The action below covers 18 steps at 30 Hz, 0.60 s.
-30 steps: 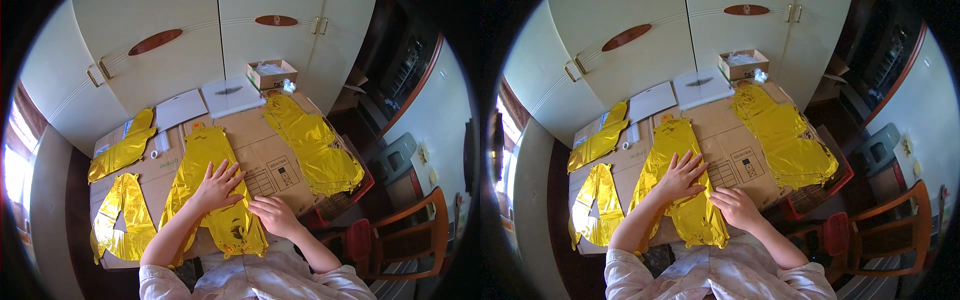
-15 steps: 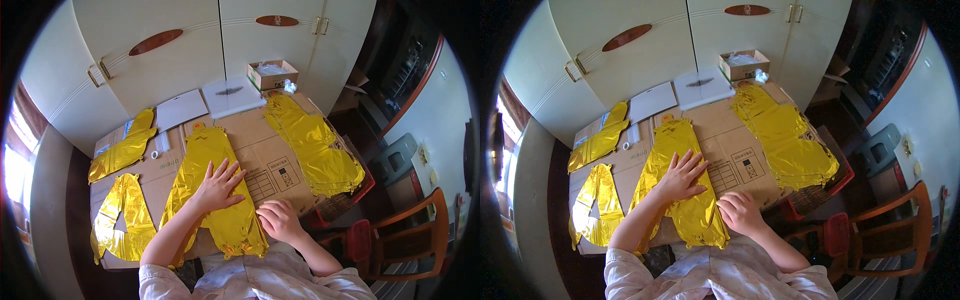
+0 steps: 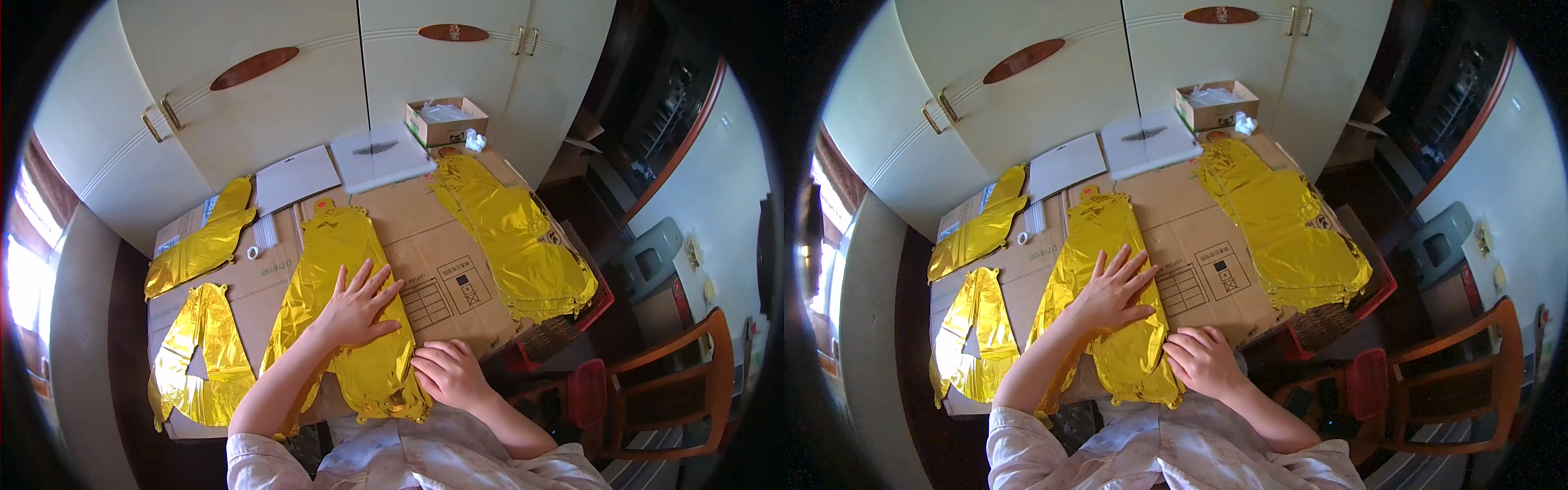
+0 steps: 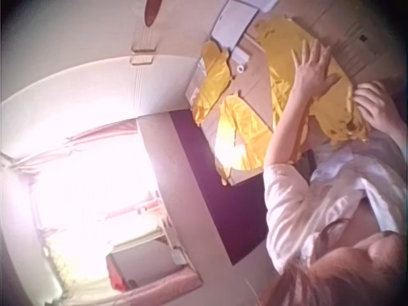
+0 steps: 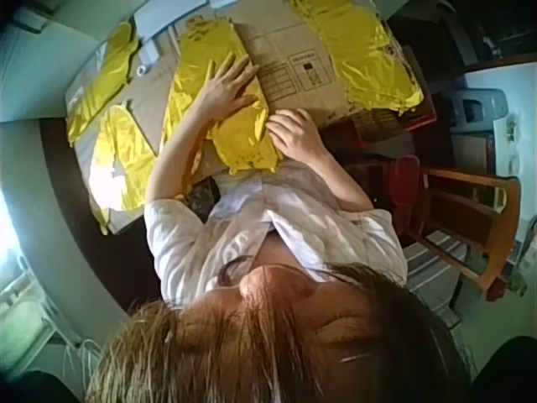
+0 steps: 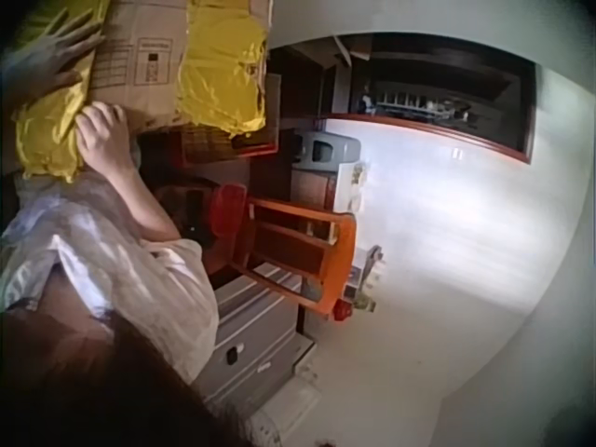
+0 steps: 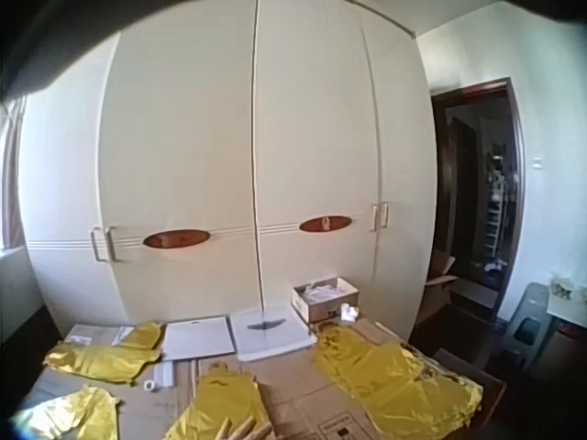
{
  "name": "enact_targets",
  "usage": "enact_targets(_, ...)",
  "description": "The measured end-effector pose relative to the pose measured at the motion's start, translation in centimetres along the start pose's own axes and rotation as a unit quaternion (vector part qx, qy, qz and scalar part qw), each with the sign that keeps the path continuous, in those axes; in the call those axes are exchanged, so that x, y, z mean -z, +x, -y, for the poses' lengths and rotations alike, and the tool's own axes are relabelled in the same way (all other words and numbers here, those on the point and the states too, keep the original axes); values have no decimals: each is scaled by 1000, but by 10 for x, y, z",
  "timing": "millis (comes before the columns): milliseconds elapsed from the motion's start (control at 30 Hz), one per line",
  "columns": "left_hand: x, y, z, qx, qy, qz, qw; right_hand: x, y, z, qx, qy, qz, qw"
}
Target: Fold and prepare large gold foil balloons for packaging at a manual workstation.
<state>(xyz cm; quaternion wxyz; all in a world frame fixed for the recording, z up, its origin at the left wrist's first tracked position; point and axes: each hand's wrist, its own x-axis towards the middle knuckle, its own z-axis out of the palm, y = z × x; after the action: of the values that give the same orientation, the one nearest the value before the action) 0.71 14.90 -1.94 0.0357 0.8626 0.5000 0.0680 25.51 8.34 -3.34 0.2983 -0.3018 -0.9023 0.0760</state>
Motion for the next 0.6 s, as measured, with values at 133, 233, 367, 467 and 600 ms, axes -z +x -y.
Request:
enact_targets(133,2,0,-3,2,1,0,1000,3,4,-4,-10,1,1,1000)
enact_targets(233,1,1,-5,-1,4,-6,1000,5,14,-9,6,-18,1,1000)
enact_targets(367,0,1,-5,-3,5,-13,1000,-1,18,-15,21,-30,21,999)
enact_targets(467,-1,1,-6,-1,6,-11,1000,-7,13,-20,20,-30,22,999)
enact_targets(600,-4,2,-3,3,15,-14,1000,-8,13,-20,21,-26,16,999)
